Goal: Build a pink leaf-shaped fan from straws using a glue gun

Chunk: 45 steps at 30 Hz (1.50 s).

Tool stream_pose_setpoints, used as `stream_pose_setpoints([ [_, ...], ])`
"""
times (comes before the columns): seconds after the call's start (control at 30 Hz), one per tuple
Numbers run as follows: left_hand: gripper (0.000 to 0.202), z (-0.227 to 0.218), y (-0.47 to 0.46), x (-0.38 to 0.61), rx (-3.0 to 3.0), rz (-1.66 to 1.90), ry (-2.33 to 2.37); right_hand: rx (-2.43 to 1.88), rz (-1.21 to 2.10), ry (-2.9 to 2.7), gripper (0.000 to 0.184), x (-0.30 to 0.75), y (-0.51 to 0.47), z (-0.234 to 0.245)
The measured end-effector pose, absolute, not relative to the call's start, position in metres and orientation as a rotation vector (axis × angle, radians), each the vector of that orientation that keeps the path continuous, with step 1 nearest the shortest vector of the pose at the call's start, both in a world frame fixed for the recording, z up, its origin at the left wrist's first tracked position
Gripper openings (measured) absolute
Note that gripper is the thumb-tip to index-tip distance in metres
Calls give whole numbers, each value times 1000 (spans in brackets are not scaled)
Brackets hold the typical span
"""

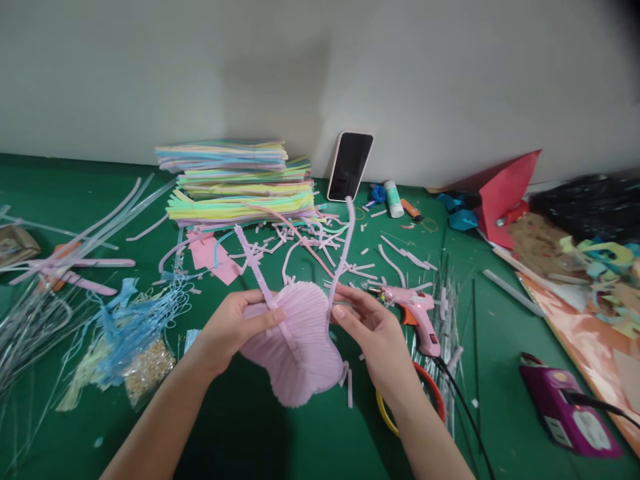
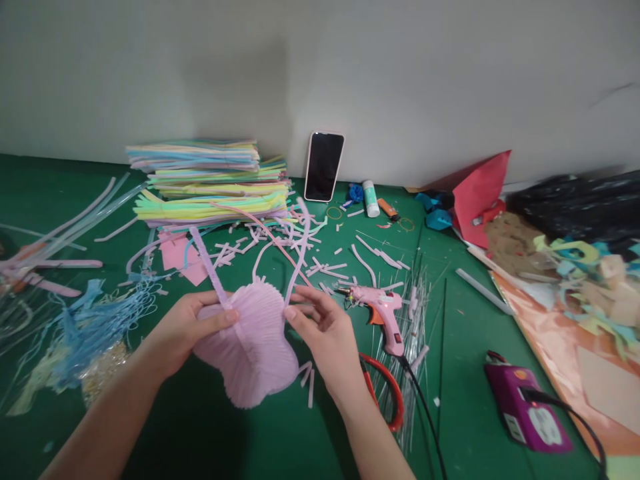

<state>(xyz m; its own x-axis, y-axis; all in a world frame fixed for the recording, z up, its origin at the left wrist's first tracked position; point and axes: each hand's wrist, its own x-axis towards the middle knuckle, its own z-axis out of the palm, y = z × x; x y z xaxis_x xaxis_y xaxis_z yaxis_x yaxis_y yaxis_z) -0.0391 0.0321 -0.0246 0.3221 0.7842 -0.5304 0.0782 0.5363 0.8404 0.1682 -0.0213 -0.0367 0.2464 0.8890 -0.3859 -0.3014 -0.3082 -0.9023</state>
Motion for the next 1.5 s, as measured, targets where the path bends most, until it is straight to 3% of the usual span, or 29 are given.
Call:
stream_pose_setpoints([
  [0.1,38,-26,32,-41,914,568,1171,-1436,1139,-558,21,176,-23,-39],
  [0.37,37,-21,33,-45,1121,767,1286,-1359,1177,-577,32,186,-26,-41],
  [0.5,22,-20,29,-44,1729,1078,1277,-1247,1537,-498,46,173,-19,-36],
  [0.57,24,-23,27,-44,2197,1227,1156,-1137,1728,-426,48,164,-18,-33],
  [0.7,32,-32,17,-45,2943,1239,848,-859,1830,-449,36,143,-25,-28],
  [0.8,34,-40,5,-44,3130,1135,756,-875,1744,-568,28,132,-30,-26],
  [1.0,34,-47,-9,-47,3100,819,726,-1131,1641,-702,33,140,-38,-33],
  [1.13,57,-33,1,-58,2906,648,657,-1259,1714,-891,37,160,-48,-35],
  [1.23,43,-15,18,-55,2624,482,947,-1278,1817,-1113,37,170,-54,-34],
  [1.37,32,-3,42,-33,2088,-4,840,-1328,1833,-1316,36,172,-55,-32],
  [1.5,21,-8,52,-22,1890,-43,815,-1444,1773,-1466,33,178,-53,-27],
])
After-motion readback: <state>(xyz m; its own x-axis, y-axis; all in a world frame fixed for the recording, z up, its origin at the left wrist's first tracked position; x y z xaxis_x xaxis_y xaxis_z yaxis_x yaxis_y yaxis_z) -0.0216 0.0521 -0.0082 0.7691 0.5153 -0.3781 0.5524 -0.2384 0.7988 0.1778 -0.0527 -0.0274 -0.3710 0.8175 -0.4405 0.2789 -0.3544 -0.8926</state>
